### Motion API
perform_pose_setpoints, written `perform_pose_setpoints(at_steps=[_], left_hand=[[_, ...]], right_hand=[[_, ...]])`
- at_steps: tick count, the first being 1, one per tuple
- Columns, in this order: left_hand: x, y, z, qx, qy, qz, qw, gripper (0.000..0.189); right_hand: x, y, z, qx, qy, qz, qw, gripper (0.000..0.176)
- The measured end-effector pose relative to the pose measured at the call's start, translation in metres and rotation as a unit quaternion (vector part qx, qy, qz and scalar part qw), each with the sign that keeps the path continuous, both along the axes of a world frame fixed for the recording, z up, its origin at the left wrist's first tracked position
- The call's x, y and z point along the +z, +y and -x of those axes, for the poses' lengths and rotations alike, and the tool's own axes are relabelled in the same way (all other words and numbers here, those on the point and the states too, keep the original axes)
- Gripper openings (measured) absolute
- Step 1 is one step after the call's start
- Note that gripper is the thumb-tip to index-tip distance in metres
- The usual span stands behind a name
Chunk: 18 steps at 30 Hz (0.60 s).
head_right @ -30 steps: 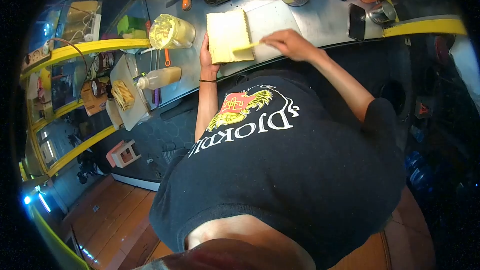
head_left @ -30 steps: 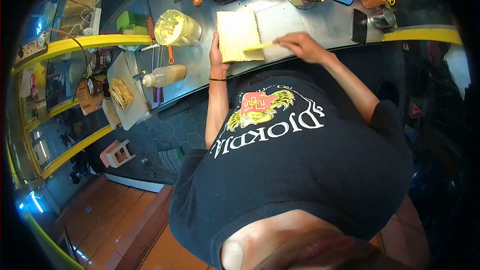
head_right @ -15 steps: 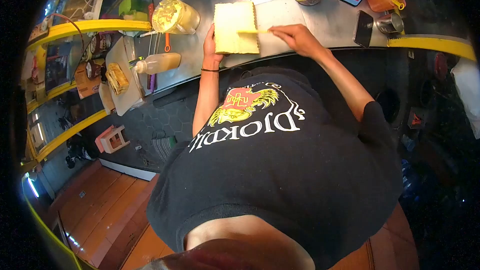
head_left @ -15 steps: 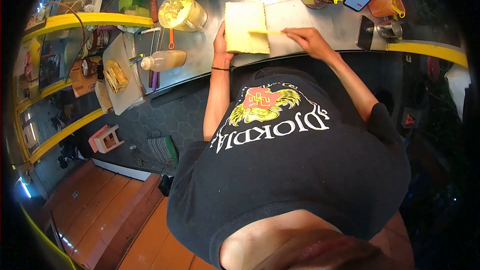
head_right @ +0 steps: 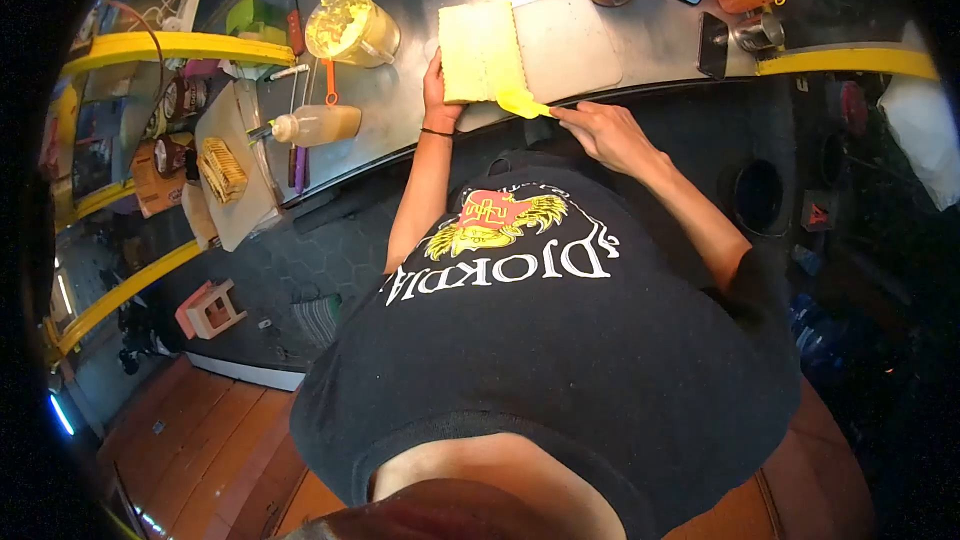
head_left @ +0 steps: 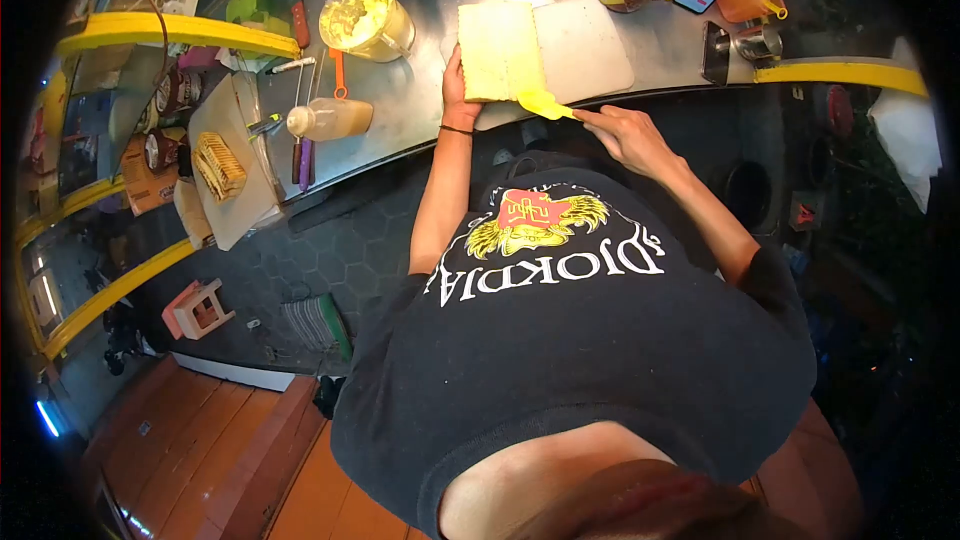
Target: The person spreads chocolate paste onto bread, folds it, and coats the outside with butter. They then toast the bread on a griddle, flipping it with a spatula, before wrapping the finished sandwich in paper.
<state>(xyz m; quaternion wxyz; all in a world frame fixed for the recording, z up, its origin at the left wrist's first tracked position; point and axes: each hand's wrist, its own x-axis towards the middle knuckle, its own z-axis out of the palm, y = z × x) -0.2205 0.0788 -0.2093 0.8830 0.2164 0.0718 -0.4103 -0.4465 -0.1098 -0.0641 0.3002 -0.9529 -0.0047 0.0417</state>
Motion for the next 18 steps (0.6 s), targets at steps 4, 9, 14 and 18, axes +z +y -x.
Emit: perform_pose_setpoints(at_steps=[4, 9, 14, 18], left_hand=[[-0.003, 0.002, 0.002, -0.003, 0.009, 0.021, 1.0, 0.046], [-0.007, 0.0, 0.001, 0.001, -0.008, 0.005, 1.0, 0.047], [-0.013, 0.002, 0.0, -0.021, -0.014, 0.02, 0.999, 0.048], [-0.022, -0.003, 0.0, 0.003, -0.047, 0.003, 0.999, 0.048]], right_hand=[[-0.007, 0.006, 0.006, -0.204, 0.058, -0.286, 0.935, 0.029], [-0.053, -0.005, 0.02, -0.317, 0.069, -0.41, 0.853, 0.032], [-0.041, 0.023, 0.016, -0.309, 0.008, -0.501, 0.808, 0.03], [-0.079, 0.046, 0.04, -0.37, 0.064, -0.462, 0.804, 0.032]])
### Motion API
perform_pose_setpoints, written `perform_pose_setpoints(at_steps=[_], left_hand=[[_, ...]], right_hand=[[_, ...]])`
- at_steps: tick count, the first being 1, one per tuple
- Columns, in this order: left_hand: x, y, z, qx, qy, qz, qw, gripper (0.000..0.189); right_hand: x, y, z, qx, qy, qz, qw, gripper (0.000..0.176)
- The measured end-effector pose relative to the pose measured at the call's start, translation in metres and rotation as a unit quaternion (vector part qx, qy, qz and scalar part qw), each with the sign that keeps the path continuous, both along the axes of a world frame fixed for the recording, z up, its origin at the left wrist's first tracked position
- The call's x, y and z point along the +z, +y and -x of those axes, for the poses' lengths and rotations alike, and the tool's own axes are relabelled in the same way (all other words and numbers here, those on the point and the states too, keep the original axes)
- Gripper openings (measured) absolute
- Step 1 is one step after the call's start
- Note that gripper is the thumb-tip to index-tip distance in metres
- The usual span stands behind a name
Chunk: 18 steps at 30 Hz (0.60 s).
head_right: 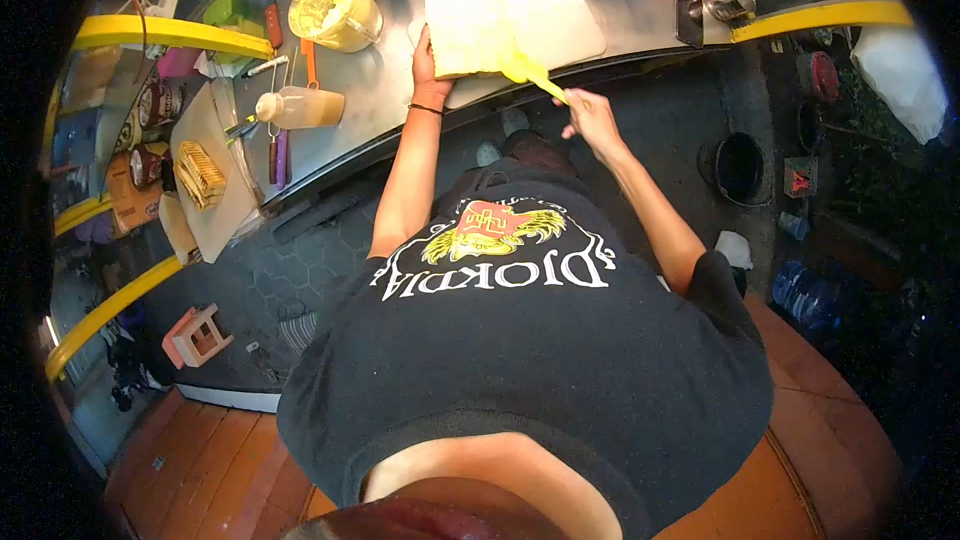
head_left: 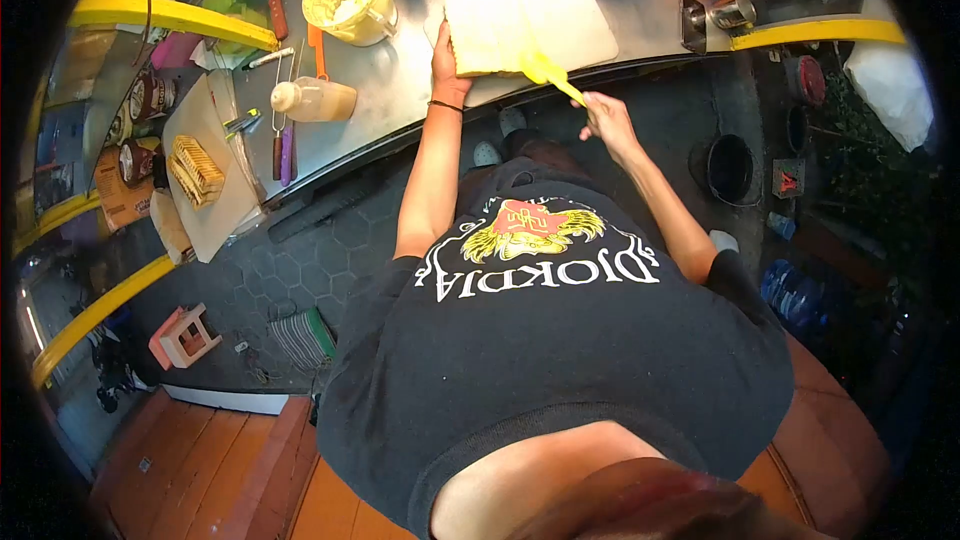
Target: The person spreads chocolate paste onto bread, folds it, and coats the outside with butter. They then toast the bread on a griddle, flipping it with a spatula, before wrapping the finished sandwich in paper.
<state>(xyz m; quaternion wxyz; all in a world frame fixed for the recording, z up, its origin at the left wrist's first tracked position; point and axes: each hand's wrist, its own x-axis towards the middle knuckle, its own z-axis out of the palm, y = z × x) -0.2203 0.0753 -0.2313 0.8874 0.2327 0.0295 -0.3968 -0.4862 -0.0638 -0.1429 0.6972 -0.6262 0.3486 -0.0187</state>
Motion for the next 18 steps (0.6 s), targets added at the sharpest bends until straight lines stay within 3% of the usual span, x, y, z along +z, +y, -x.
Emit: perform_pose_setpoints(at_steps=[4, 10, 12, 14, 16, 18], left_hand=[[-0.002, -0.001, -0.004, 0.005, -0.009, 0.002, 1.0, 0.048], [0.015, 0.003, 0.0, -0.029, 0.015, 0.007, 0.999, 0.048], [0.015, 0.004, 0.002, -0.037, 0.017, 0.009, 0.999, 0.048], [0.018, 0.0, 0.0, -0.013, 0.0, 0.014, 1.0, 0.048], [0.015, 0.002, 0.001, -0.019, 0.006, 0.008, 1.0, 0.048], [0.02, 0.005, 0.003, -0.017, 0.008, 0.011, 1.0, 0.048]], right_hand=[[0.021, -0.004, 0.035, -0.059, 0.002, -0.035, 0.998, 0.031], [0.016, -0.002, -0.01, 0.002, -0.115, -0.117, 0.986, 0.033], [-0.006, 0.008, -0.002, 0.034, -0.029, -0.087, 0.995, 0.032], [0.0, -0.005, 0.018, 0.041, -0.023, -0.086, 0.995, 0.031], [0.012, -0.018, 0.034, 0.037, 0.02, 0.074, 0.996, 0.031], [0.031, -0.034, 0.028, 0.002, -0.029, 0.059, 0.998, 0.029]])
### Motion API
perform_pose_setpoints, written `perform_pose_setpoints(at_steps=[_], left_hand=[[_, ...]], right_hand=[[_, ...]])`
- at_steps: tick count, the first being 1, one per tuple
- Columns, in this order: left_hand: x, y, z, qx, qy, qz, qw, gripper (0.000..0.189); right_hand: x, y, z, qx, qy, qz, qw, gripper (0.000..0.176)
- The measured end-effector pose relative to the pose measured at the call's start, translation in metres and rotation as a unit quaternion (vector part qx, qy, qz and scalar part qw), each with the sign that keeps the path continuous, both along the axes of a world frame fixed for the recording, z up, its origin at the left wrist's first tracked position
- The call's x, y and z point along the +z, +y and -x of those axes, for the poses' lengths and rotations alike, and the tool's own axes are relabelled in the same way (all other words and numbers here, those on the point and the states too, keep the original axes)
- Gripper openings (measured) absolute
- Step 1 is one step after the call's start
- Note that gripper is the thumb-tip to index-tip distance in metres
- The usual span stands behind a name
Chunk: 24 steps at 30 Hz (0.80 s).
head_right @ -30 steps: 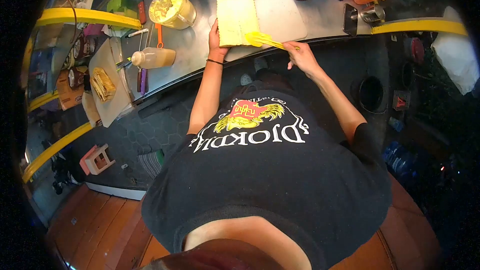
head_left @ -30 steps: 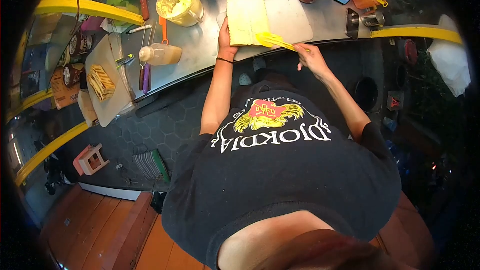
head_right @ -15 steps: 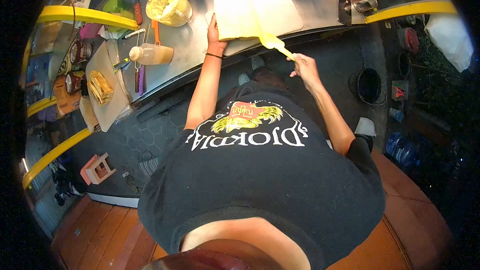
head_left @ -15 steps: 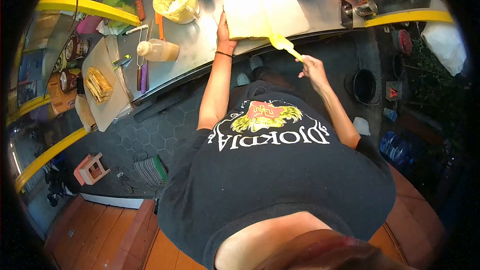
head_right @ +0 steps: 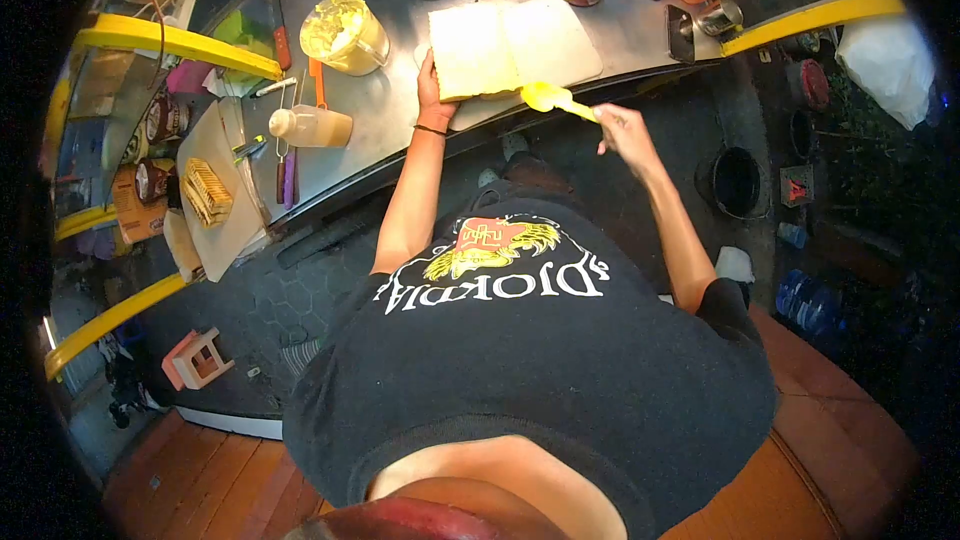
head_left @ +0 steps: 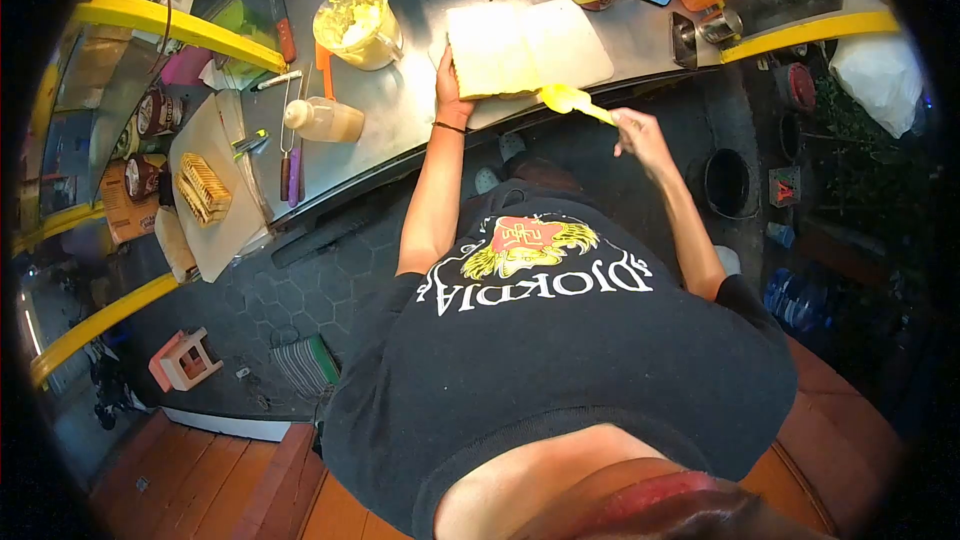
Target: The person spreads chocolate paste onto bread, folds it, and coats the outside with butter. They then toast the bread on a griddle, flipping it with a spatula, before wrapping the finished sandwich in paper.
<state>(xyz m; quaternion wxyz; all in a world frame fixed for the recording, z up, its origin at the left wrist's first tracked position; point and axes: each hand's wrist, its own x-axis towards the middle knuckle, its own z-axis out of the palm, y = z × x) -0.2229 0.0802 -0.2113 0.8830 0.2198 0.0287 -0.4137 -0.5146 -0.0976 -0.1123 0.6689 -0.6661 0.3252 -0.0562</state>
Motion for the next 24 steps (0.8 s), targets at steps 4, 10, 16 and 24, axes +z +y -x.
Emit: perform_pose_setpoints(at_steps=[4, 10, 16, 24], left_hand=[[0.012, 0.002, 0.001, -0.013, 0.015, 0.008, 1.0, 0.046], [0.001, 0.004, -0.003, -0.004, 0.021, 0.005, 1.0, 0.048], [0.004, 0.005, 0.0, 0.002, 0.005, 0.019, 1.0, 0.048], [-0.001, 0.008, 0.0, -0.029, 0.024, 0.086, 0.996, 0.044]], right_hand=[[0.025, -0.05, -0.053, 0.164, 0.038, 0.227, 0.959, 0.034], [0.088, -0.105, -0.101, 0.226, 0.025, 0.316, 0.921, 0.031], [0.032, -0.048, -0.187, 0.173, -0.1, 0.268, 0.942, 0.03], [0.005, -0.007, -0.15, 0.334, -0.105, 0.311, 0.883, 0.03]])
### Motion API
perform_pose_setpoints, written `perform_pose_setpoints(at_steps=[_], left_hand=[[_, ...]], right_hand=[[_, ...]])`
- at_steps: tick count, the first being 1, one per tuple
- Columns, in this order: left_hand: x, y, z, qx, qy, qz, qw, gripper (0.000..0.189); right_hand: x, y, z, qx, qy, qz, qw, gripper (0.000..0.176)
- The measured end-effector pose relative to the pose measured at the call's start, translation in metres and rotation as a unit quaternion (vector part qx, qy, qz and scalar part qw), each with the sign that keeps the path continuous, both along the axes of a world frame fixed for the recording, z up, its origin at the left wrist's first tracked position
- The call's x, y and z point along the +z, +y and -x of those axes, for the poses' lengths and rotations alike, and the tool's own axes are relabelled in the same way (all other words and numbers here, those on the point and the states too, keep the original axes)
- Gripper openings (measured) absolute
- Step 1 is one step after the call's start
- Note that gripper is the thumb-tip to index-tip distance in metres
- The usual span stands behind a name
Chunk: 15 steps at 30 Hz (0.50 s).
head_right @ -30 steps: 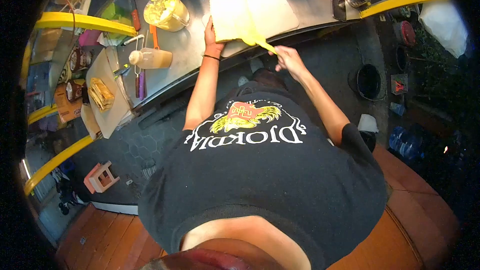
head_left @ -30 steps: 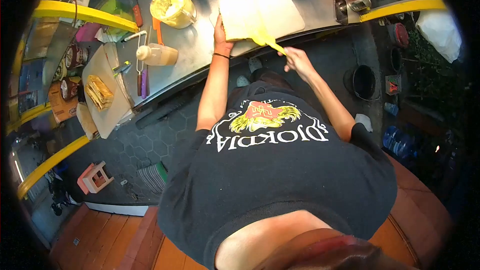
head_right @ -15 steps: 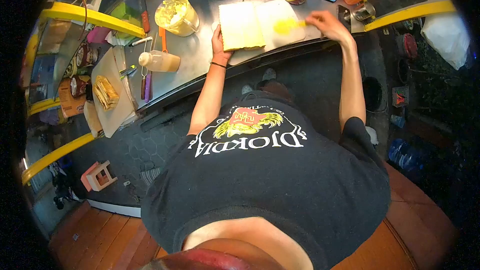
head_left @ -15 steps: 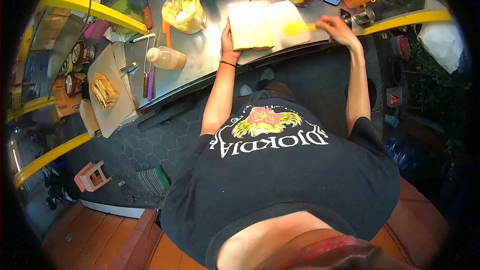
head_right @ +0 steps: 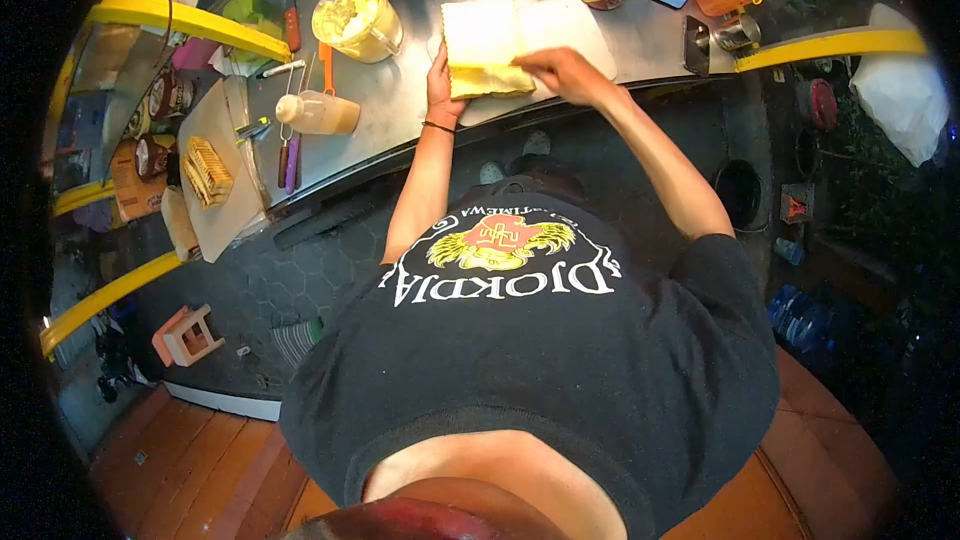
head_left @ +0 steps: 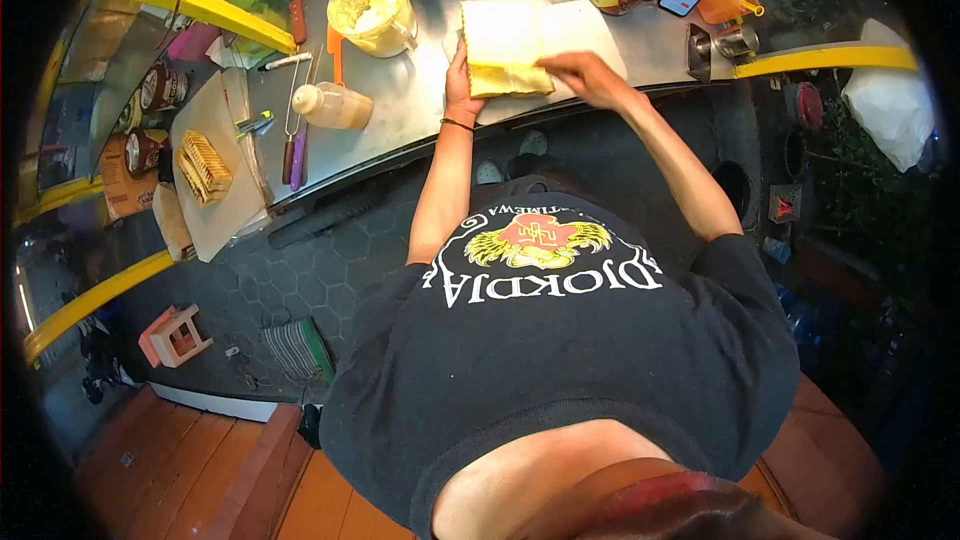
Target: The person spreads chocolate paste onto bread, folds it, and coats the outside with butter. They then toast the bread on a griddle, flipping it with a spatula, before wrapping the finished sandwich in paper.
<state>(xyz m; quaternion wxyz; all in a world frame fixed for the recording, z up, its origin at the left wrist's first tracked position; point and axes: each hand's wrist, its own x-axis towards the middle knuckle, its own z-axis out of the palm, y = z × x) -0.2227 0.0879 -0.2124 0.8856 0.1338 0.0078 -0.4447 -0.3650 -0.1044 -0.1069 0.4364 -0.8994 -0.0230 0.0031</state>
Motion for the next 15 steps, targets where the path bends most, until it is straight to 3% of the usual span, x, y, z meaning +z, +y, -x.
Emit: perform_pose_setpoints(at_steps=[2, 4, 6, 8, 10, 13, 15], left_hand=[[0.011, -0.001, 0.006, 0.062, -0.026, -0.068, 0.995, 0.041], [0.003, -0.002, 0.001, 0.059, -0.041, -0.054, 0.996, 0.043], [-0.003, 0.0, -0.002, 0.0, 0.001, -0.02, 1.0, 0.043], [-0.005, -0.003, -0.006, -0.002, 0.0, -0.031, 1.0, 0.045], [-0.008, -0.004, -0.007, 0.013, -0.019, -0.047, 0.999, 0.046], [0.004, -0.003, -0.004, 0.001, -0.02, -0.069, 0.997, 0.047], [0.007, -0.002, -0.002, -0.004, -0.018, -0.075, 0.997, 0.048]], right_hand=[[0.019, 0.018, 0.025, 0.04, 0.001, 0.061, 0.997, 0.031], [0.03, 0.02, 0.037, 0.037, -0.007, 0.072, 0.997, 0.032], [0.019, 0.015, 0.044, -0.037, -0.044, 0.005, 0.998, 0.03], [0.038, 0.009, 0.044, -0.157, 0.128, -0.157, 0.967, 0.029], [0.026, -0.007, 0.035, -0.205, 0.042, -0.223, 0.952, 0.031], [0.0, -0.04, 0.012, -0.217, -0.028, -0.218, 0.951, 0.03], [-0.004, -0.047, 0.001, -0.239, -0.065, -0.13, 0.96, 0.028]])
